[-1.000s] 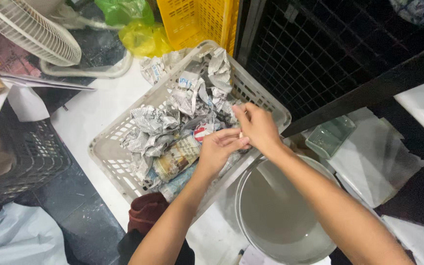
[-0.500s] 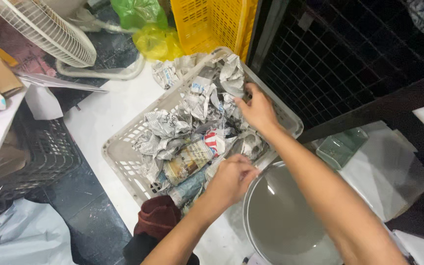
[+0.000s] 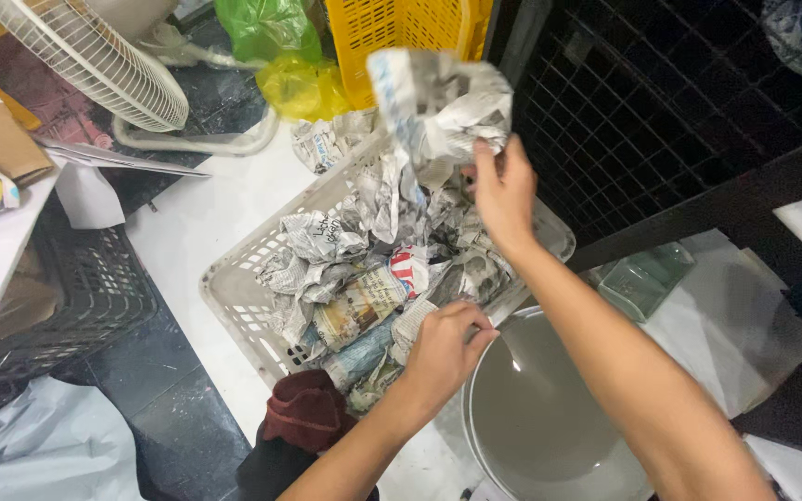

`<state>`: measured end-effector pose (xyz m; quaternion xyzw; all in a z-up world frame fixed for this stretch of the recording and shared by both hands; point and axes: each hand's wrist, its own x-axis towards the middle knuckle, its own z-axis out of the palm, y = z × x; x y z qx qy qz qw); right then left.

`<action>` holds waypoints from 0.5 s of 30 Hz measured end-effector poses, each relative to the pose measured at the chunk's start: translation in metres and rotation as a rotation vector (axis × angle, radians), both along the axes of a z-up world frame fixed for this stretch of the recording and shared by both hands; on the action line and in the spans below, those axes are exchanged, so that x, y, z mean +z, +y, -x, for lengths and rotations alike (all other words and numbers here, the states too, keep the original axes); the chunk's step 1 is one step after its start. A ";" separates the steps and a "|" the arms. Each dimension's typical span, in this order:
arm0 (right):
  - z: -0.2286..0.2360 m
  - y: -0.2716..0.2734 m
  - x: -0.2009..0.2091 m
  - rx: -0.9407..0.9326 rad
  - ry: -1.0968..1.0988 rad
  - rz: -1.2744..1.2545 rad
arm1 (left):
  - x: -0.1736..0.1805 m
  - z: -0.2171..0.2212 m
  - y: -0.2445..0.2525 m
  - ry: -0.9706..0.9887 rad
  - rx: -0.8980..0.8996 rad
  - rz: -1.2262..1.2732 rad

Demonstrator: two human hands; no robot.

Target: The person wraps various ceramic items, including a glass container, a small bowl, a cup, and a small jar, using newspaper. They carefully fold the newspaper around each item and place the wrapped items into a white plastic basket.

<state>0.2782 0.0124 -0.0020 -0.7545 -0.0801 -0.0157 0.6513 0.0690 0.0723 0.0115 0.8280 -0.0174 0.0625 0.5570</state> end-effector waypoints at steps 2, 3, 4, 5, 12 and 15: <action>0.004 -0.011 0.012 0.036 0.047 -0.103 | -0.001 0.005 0.001 -0.030 -0.009 -0.038; 0.007 -0.017 0.016 0.060 0.050 -0.139 | -0.001 0.007 -0.001 -0.045 -0.015 -0.054; 0.011 -0.024 0.019 0.085 0.054 -0.175 | -0.001 0.009 -0.003 -0.024 -0.025 -0.137; 0.016 -0.032 0.021 0.109 0.055 -0.208 | -0.001 0.011 -0.007 -0.006 -0.034 -0.216; 0.070 -0.094 0.035 0.058 0.157 -0.390 | -0.008 0.014 -0.006 0.114 0.069 -0.017; 0.094 -0.114 0.049 0.031 0.201 -0.420 | -0.009 0.008 -0.003 0.109 0.085 0.021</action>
